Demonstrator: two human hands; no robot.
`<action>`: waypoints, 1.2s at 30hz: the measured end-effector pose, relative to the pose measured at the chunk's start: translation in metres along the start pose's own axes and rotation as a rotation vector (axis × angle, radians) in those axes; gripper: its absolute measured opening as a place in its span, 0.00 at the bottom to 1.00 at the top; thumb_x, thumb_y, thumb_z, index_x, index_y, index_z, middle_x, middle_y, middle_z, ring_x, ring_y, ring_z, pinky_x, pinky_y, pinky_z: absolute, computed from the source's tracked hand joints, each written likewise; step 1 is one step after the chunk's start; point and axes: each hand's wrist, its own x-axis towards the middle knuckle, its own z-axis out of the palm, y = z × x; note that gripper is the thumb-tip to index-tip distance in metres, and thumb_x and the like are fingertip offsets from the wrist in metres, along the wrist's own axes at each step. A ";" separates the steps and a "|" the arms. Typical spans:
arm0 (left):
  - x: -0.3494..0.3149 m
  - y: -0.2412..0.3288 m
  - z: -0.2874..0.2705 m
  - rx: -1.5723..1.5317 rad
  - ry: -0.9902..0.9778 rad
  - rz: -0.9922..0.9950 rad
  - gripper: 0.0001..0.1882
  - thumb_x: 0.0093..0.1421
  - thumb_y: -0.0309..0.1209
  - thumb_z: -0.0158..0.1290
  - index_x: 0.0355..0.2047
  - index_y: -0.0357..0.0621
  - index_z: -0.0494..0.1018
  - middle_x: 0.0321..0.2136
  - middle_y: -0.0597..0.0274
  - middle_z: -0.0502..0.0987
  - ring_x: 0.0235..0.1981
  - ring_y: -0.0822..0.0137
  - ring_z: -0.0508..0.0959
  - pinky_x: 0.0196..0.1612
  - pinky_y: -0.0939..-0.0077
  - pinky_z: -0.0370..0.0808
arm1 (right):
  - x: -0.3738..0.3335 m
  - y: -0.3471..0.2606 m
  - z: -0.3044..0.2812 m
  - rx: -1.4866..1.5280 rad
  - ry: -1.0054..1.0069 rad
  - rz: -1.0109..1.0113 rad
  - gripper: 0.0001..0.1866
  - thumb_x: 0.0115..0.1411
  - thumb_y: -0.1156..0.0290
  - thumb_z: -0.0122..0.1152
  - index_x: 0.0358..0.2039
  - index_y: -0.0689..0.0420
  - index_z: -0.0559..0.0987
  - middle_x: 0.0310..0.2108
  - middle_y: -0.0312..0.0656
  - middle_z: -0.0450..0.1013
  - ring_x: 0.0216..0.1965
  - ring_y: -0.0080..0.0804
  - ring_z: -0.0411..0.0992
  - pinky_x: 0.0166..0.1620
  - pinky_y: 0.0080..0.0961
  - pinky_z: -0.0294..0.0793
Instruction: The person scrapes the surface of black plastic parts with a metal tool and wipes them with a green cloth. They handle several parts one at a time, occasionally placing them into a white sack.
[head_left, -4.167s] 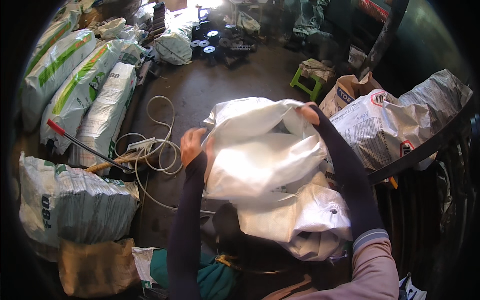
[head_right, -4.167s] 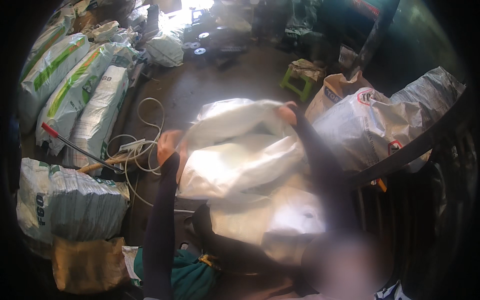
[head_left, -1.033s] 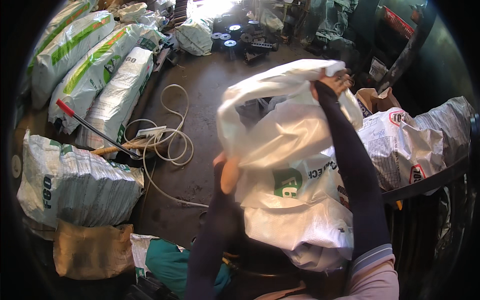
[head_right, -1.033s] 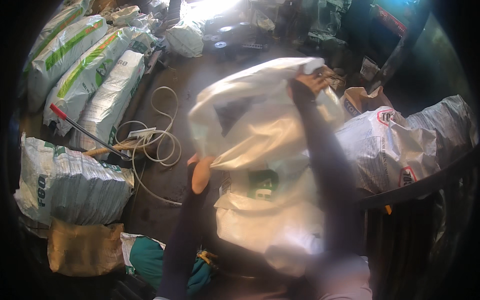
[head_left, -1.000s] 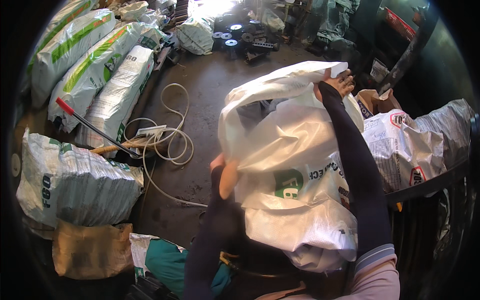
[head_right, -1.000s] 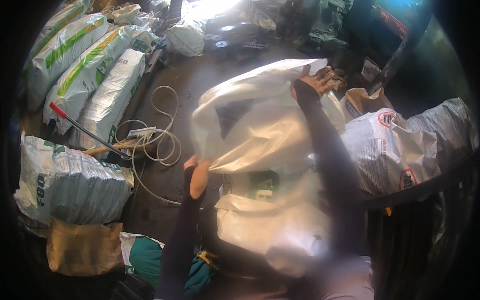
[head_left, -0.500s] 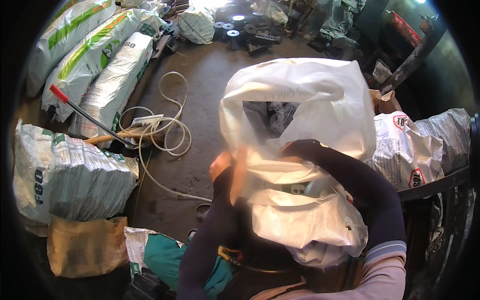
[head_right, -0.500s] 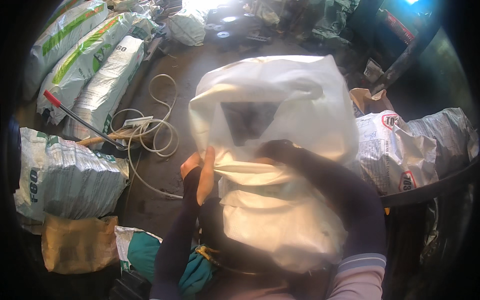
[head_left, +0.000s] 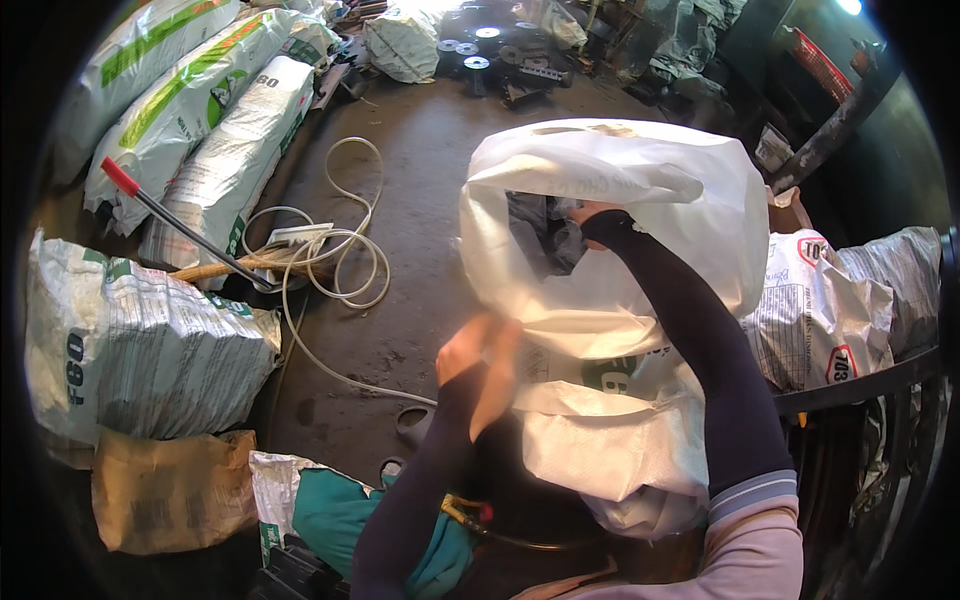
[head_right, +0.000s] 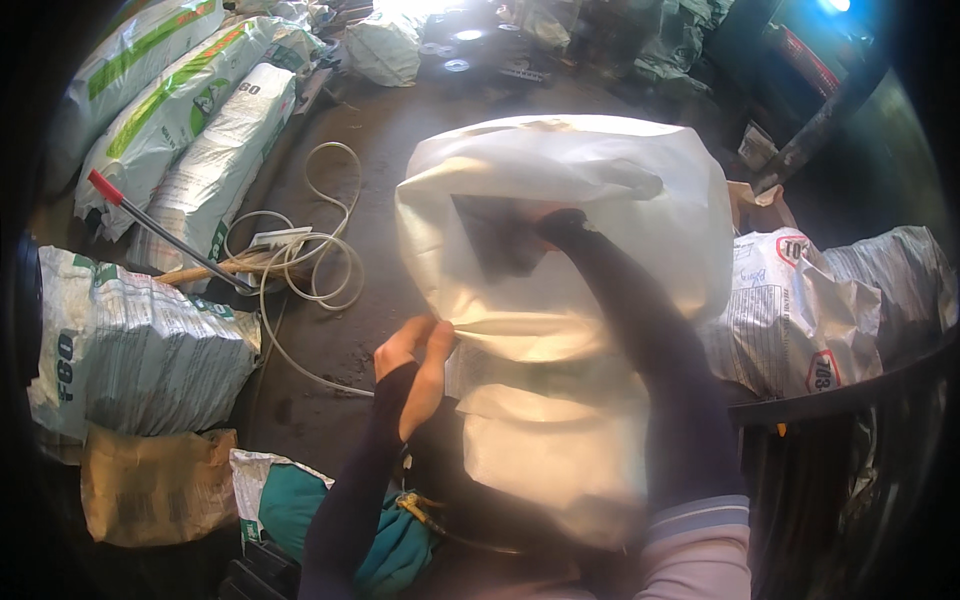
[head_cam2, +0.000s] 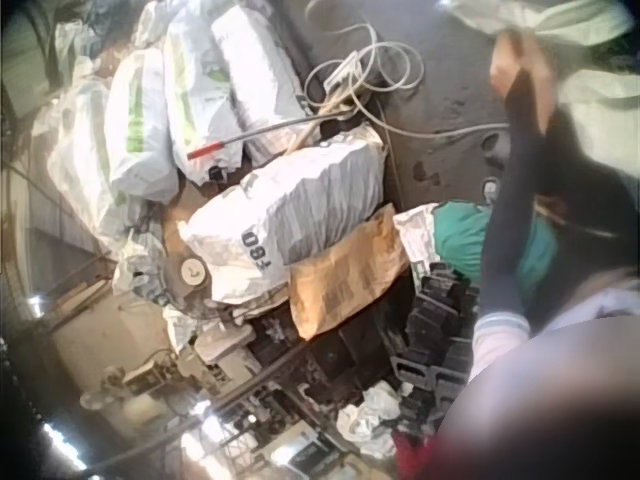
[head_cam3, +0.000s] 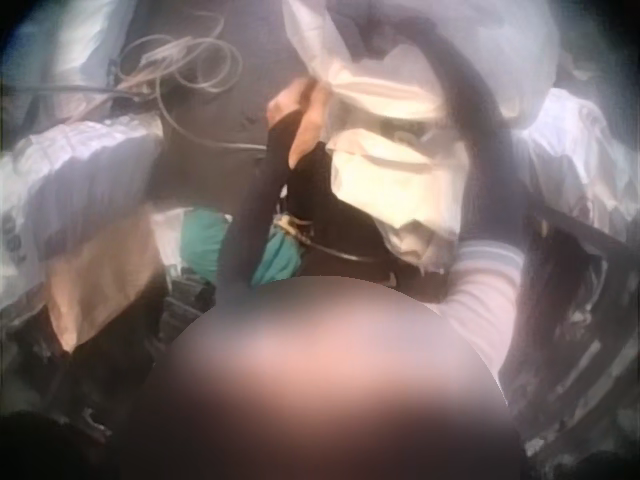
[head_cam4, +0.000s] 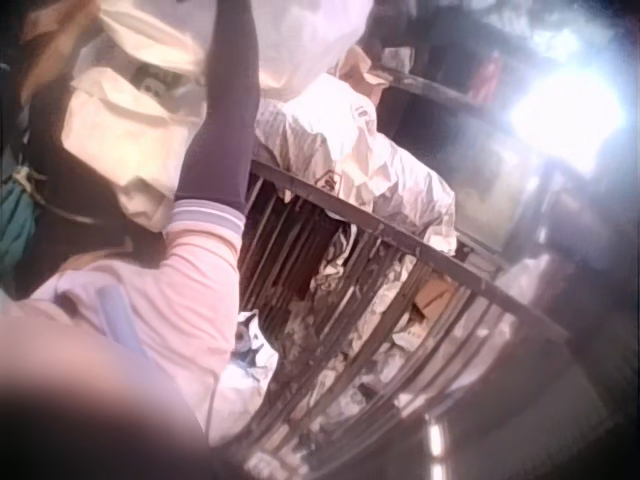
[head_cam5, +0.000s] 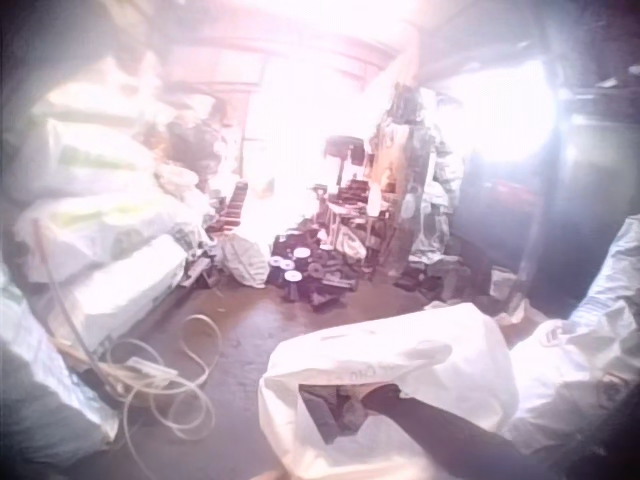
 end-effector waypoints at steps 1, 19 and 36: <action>-0.004 -0.003 -0.002 -0.005 -0.011 0.015 0.21 0.62 0.42 0.55 0.42 0.32 0.78 0.37 0.42 0.81 0.42 0.49 0.81 0.49 0.63 0.73 | -0.001 0.004 0.014 -0.062 0.151 -0.004 0.22 0.59 0.60 0.52 0.51 0.56 0.76 0.50 0.54 0.75 0.54 0.51 0.71 0.60 0.39 0.67; -0.091 -0.062 -0.086 -0.029 0.156 -0.108 0.17 0.59 0.35 0.60 0.43 0.35 0.79 0.34 0.52 0.83 0.38 0.62 0.82 0.46 0.70 0.76 | -0.041 -0.016 -0.231 0.079 0.228 -0.153 0.07 0.57 0.72 0.61 0.29 0.64 0.75 0.30 0.55 0.73 0.38 0.56 0.74 0.42 0.44 0.73; -0.106 0.068 -0.049 -0.766 0.092 -0.022 0.44 0.60 0.40 0.63 0.65 0.31 0.51 0.59 0.43 0.65 0.59 0.57 0.69 0.61 0.67 0.66 | -0.036 -0.254 -0.424 0.435 0.697 -0.265 0.13 0.54 0.64 0.54 0.27 0.64 0.77 0.27 0.61 0.75 0.34 0.59 0.77 0.40 0.45 0.76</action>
